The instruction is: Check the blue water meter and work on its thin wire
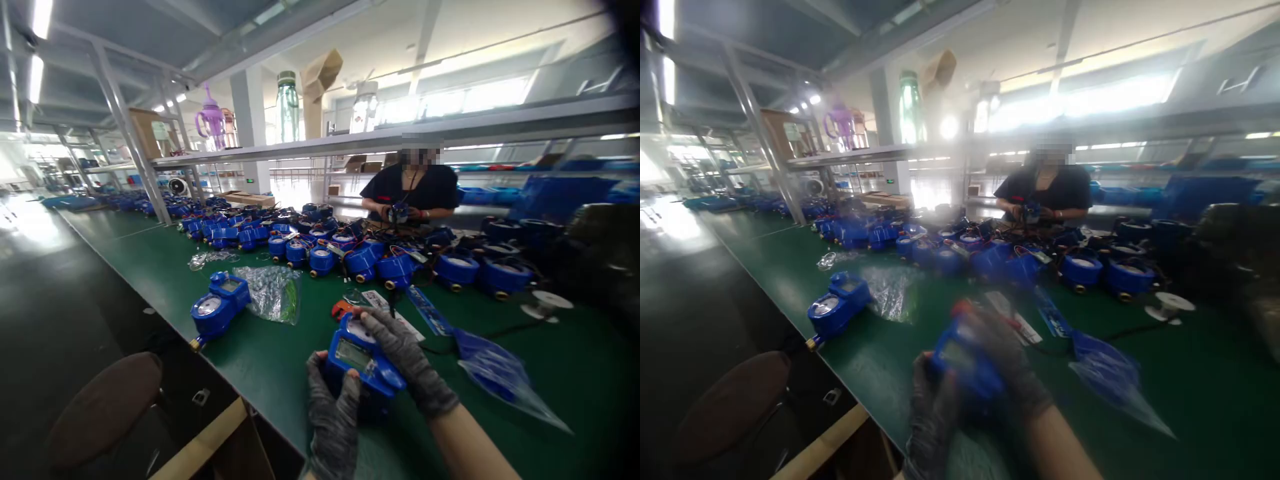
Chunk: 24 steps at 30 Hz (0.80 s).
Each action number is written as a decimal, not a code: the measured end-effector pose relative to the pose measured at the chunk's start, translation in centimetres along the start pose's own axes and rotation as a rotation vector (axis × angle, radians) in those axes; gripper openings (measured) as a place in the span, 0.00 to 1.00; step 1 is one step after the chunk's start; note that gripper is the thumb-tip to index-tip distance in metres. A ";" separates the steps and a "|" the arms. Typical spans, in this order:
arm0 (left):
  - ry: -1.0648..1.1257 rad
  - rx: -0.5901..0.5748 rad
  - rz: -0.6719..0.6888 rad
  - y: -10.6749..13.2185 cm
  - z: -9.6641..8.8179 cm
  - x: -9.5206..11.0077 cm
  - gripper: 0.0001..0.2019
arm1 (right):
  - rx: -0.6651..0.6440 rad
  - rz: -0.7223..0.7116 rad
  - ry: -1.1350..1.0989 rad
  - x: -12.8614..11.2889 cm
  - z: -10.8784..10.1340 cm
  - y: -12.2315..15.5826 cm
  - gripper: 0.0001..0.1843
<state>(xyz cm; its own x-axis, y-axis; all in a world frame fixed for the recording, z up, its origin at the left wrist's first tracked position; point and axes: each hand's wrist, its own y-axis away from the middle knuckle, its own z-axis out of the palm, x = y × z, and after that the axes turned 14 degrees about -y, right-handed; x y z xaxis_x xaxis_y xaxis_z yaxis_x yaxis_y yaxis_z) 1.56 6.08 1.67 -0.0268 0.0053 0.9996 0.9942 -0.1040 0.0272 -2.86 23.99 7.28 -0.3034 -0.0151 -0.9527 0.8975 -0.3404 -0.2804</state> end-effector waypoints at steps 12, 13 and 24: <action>-1.151 0.135 0.226 -24.1 -9.3 12.2 0.17 | -0.147 0.187 -0.036 -0.9 -1.0 1.0 0.28; -1.220 0.112 0.186 -26.1 -9.2 12.6 0.17 | -0.156 0.178 -0.049 -1.3 -0.6 1.0 0.27; -1.566 0.036 0.065 -33.1 -9.0 11.6 0.17 | -0.231 0.173 -0.040 -2.0 -0.9 0.8 0.21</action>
<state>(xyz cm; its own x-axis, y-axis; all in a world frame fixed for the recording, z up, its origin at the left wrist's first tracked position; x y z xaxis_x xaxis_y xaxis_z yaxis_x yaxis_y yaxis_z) -32.64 0.63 12.42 0.1223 0.9925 0.0018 0.9918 -0.1221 -0.0368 -1.23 24.62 8.81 -0.1475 -0.0934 -0.9846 0.9847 -0.1068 -0.1374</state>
